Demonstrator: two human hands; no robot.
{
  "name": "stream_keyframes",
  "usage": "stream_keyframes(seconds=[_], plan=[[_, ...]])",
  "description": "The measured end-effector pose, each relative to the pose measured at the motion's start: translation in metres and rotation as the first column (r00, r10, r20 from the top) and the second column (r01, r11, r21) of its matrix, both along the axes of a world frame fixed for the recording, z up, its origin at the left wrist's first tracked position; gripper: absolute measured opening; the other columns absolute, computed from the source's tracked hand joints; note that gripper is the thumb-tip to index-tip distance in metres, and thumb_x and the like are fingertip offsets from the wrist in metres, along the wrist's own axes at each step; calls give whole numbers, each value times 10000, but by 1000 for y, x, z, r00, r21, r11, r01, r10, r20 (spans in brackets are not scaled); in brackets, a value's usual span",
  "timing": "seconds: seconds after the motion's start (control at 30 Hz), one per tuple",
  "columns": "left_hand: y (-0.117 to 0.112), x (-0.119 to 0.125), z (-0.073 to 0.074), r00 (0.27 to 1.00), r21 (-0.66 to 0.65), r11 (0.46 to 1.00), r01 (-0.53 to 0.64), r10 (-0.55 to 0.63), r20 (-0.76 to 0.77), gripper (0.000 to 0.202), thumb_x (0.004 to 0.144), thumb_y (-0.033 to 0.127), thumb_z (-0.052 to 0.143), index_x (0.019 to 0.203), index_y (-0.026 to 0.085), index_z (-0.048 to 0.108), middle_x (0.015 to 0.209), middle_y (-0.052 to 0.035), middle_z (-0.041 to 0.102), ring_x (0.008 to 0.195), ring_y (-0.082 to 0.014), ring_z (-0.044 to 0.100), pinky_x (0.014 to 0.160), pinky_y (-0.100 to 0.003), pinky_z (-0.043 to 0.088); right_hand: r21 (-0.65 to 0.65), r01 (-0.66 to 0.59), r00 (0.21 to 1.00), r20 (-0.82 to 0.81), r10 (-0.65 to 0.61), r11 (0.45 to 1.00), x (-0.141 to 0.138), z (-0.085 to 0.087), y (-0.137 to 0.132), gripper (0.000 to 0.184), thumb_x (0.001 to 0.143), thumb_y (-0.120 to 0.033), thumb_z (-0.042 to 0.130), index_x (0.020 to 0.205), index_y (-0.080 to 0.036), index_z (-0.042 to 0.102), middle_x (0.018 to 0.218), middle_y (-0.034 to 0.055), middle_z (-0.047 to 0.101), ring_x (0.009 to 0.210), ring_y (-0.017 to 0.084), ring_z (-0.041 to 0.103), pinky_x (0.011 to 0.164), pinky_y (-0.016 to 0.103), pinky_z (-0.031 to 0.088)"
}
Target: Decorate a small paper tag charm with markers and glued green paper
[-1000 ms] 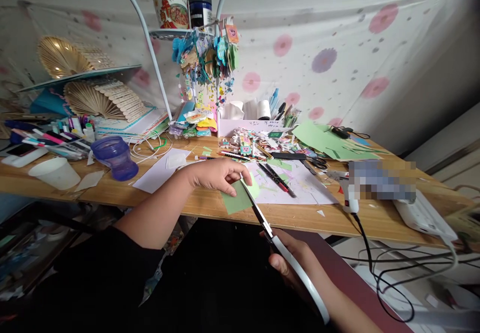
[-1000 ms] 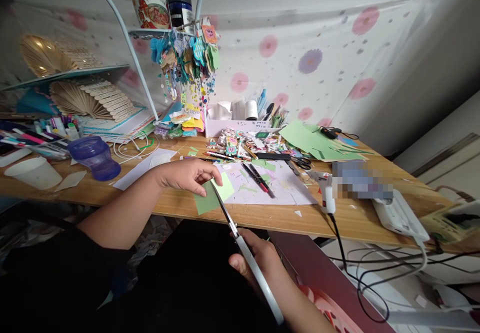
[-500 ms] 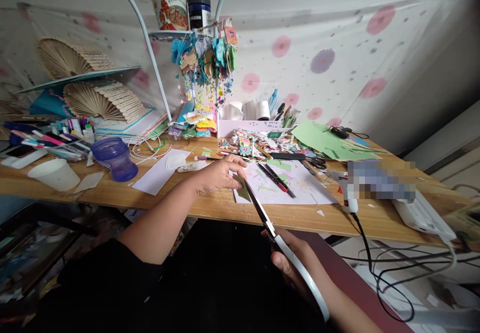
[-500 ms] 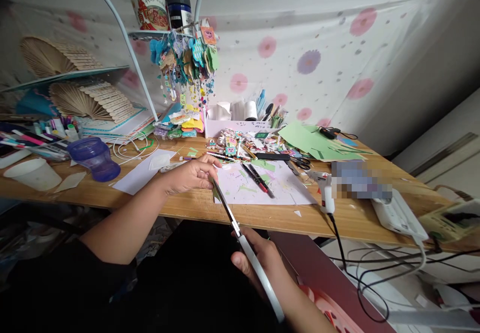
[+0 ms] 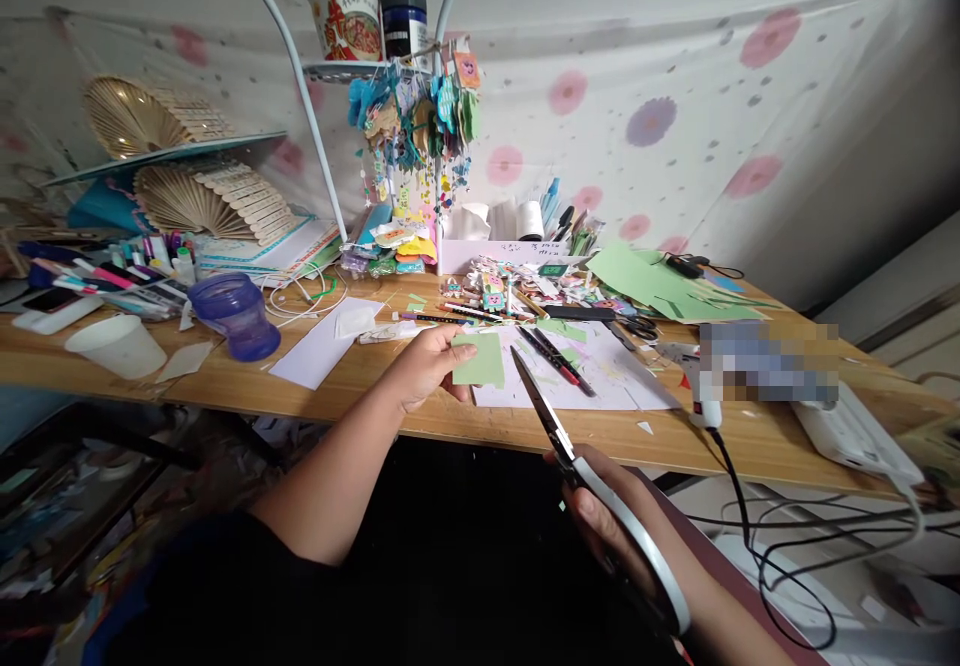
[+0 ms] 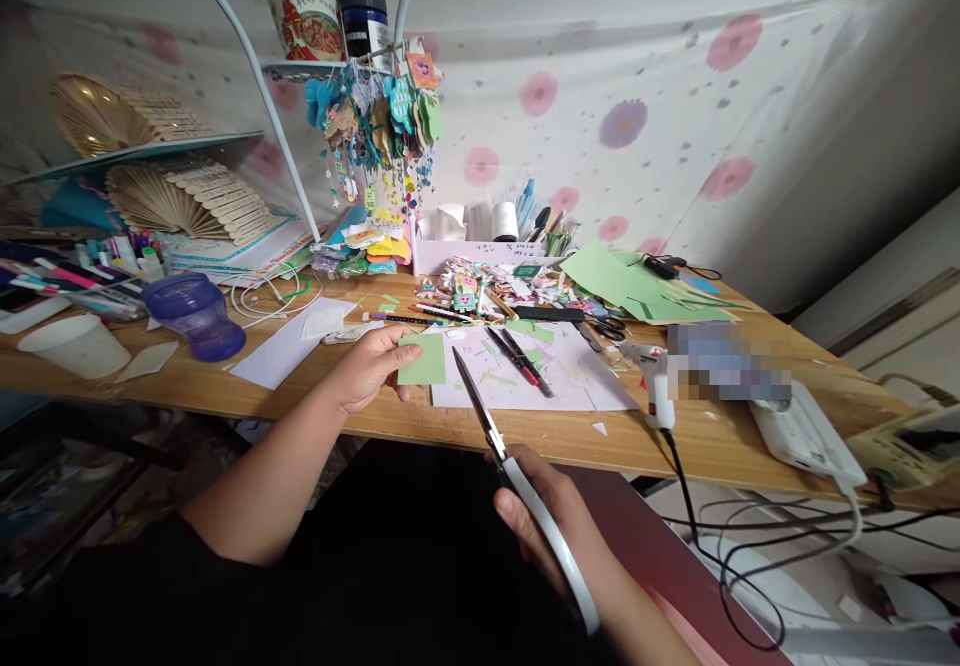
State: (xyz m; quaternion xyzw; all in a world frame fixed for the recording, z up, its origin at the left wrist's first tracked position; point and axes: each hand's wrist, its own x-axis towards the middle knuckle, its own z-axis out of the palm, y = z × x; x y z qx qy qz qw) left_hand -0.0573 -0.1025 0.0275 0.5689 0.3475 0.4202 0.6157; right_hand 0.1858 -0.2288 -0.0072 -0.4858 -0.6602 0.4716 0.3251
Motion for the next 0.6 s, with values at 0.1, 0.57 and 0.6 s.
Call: stream_keyframes(seconds=[0.1, 0.57, 0.6], plan=[[-5, 4, 1, 996, -22, 996, -81, 82, 29, 377, 671, 449, 749, 791, 146, 560, 652, 13, 587, 512, -107, 582, 399, -209, 513, 22, 112, 992, -69, -110, 994, 0, -11, 4, 502, 816, -584, 544, 1090, -164, 520, 654, -30, 477, 457, 98, 432, 420, 238, 369], [-41, 42, -4, 993, -121, 988, 93, -83, 86, 394, 672, 449, 760, 783, 108, 596, 753, -41, 638, 535, -142, 650, 500, -253, 531, 148, 519, 821, -361, -443, 842, -33, 13, 59, 448, 714, -375, 704, 1098, -169, 597, 724, -6, 590, 624, 144, 535, 559, 282, 470], [-41, 40, -5, 990, -136, 984, 112, -98, 103, 389, 679, 449, 756, 771, 111, 587, 745, -35, 634, 549, -152, 664, 530, -263, 540, 158, 522, 823, -351, -447, 838, -32, 12, 58, 441, 718, -376, 697, 1094, -165, 605, 730, 1, 594, 638, 151, 545, 573, 289, 478]])
